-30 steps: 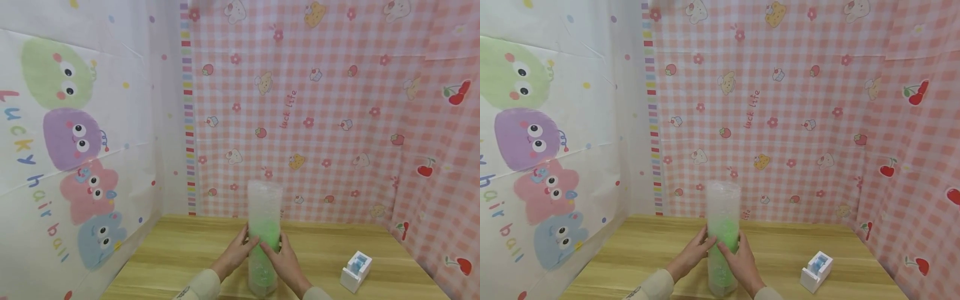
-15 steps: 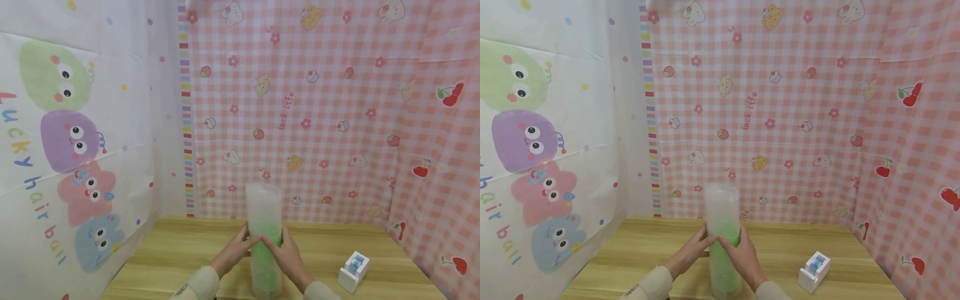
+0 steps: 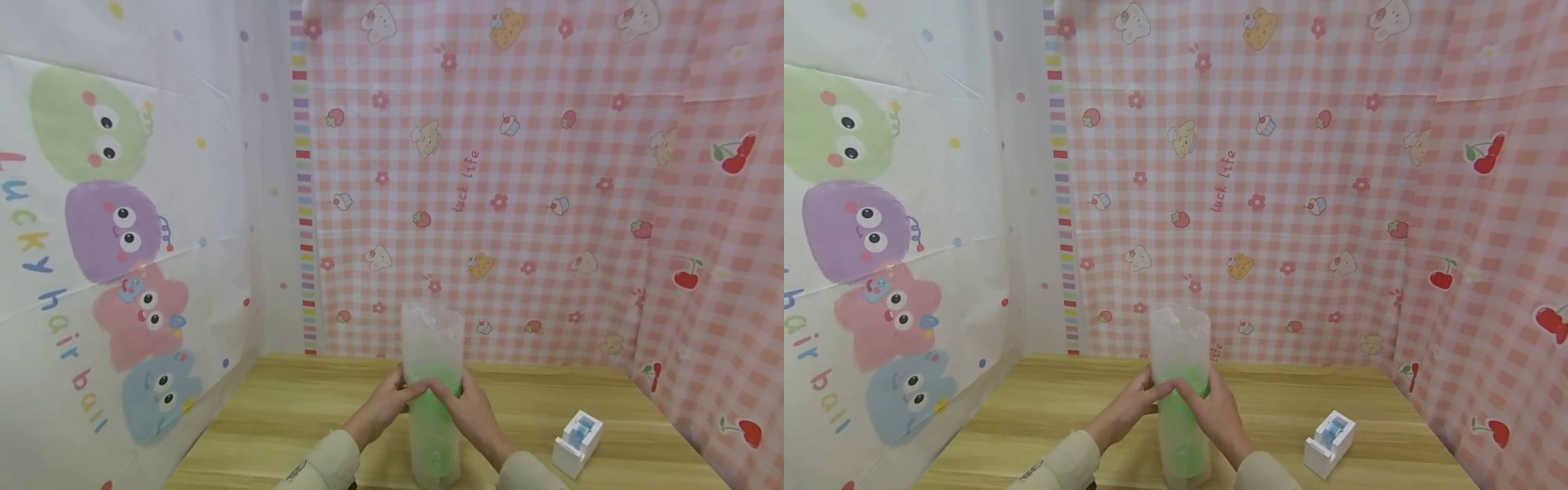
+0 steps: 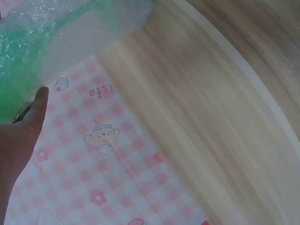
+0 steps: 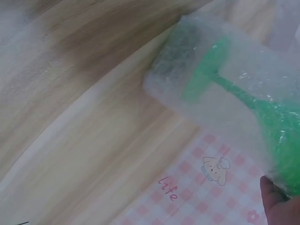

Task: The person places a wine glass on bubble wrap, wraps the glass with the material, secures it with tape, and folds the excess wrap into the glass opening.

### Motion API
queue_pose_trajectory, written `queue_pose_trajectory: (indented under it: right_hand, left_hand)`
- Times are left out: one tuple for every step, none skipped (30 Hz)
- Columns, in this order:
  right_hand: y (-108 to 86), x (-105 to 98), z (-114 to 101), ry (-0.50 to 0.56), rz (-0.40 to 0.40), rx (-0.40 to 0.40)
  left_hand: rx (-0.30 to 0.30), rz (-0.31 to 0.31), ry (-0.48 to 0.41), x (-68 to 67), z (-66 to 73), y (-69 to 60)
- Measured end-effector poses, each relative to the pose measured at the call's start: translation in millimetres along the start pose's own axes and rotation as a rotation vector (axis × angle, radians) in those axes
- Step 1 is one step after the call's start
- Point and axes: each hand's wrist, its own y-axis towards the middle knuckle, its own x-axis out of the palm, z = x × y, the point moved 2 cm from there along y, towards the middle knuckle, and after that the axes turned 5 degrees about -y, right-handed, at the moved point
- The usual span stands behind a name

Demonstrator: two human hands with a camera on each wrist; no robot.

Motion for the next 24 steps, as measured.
queue_pose_trajectory:
  right_hand:
    - [0.3, 0, -1, 0.000, -0.002, 0.000]
    - [0.7, -1, -1, 0.000, -0.003, -0.001]
    - [1.1, -1, -2, 0.000, -0.001, -0.001]
    - [1.4, -1, -2, 0.002, 0.005, -0.002]
    - [1.8, -1, -3, 0.003, 0.011, -0.001]
    - [2.2, -1, -3, 0.005, 0.018, 0.004]
    - [2.8, -2, -4, 0.006, 0.028, 0.011]
    - [3.4, -2, -4, 0.004, 0.045, 0.019]
    - [3.9, -3, -5, 0.004, 0.062, 0.031]
    - [4.3, -4, -5, -0.003, 0.082, 0.044]
    - [5.0, -5, -5, -0.010, 0.100, 0.056]
    - [5.7, -7, -6, -0.015, 0.117, 0.067]
    - [6.5, -8, -6, -0.019, 0.131, 0.075]
    - [6.9, -9, -6, -0.019, 0.141, 0.083]
    - [7.3, -10, -7, -0.019, 0.146, 0.089]
    - [7.6, -10, -7, -0.019, 0.147, 0.090]
    - [7.9, -11, -8, -0.015, 0.144, 0.091]
    - [7.9, -11, -9, -0.012, 0.144, 0.092]
    - [7.7, -11, -9, -0.009, 0.143, 0.094]
    - [7.5, -11, -10, -0.010, 0.145, 0.096]
    - [7.3, -11, -10, -0.010, 0.146, 0.098]
    - [7.1, -11, -11, -0.010, 0.149, 0.100]
    - [6.9, -11, -11, -0.012, 0.153, 0.102]
    - [6.8, -10, -12, -0.014, 0.157, 0.105]
  left_hand:
    - [-0.002, 0.003, -0.003, 0.2, 0.3, 0.0]
    - [-0.006, 0.008, -0.009, 0.1, 0.3, 0.2]
    - [-0.006, 0.012, -0.014, 0.2, 0.3, 0.3]
    - [-0.005, 0.015, -0.017, 0.4, 0.2, 0.4]
    - [-0.004, 0.017, -0.016, 0.6, -0.1, 0.4]
    - [-0.003, 0.022, -0.019, 0.9, 0.0, 0.4]
    - [0.000, 0.029, -0.018, 1.2, 0.0, 0.6]
    - [0.003, 0.035, -0.017, 1.7, -0.1, 0.8]
    - [0.007, 0.043, -0.013, 2.4, 0.1, 0.9]
    - [0.008, 0.051, -0.011, 3.0, 0.3, 1.3]
    - [0.011, 0.057, -0.008, 3.7, 0.8, 1.7]
    - [0.014, 0.064, -0.006, 4.6, 1.4, 2.1]
    - [0.017, 0.068, -0.002, 5.6, 2.2, 2.3]
    - [0.019, 0.070, 0.004, 6.5, 3.0, 2.5]
    - [0.020, 0.072, 0.009, 7.1, 3.7, 2.8]
    - [0.018, 0.073, 0.014, 7.5, 4.4, 3.0]
    - [0.015, 0.073, 0.020, 8.0, 5.2, 3.0]
    - [0.011, 0.077, 0.025, 8.1, 5.6, 3.1]
    - [0.006, 0.078, 0.029, 8.0, 5.8, 3.3]
    - [0.001, 0.083, 0.034, 7.9, 6.0, 3.5]
    - [-0.003, 0.088, 0.039, 7.8, 6.1, 3.5]
    - [-0.007, 0.097, 0.045, 7.6, 6.2, 3.8]
    - [-0.006, 0.110, 0.055, 7.5, 6.5, 3.8]
    - [-0.002, 0.124, 0.065, 7.4, 6.6, 3.8]
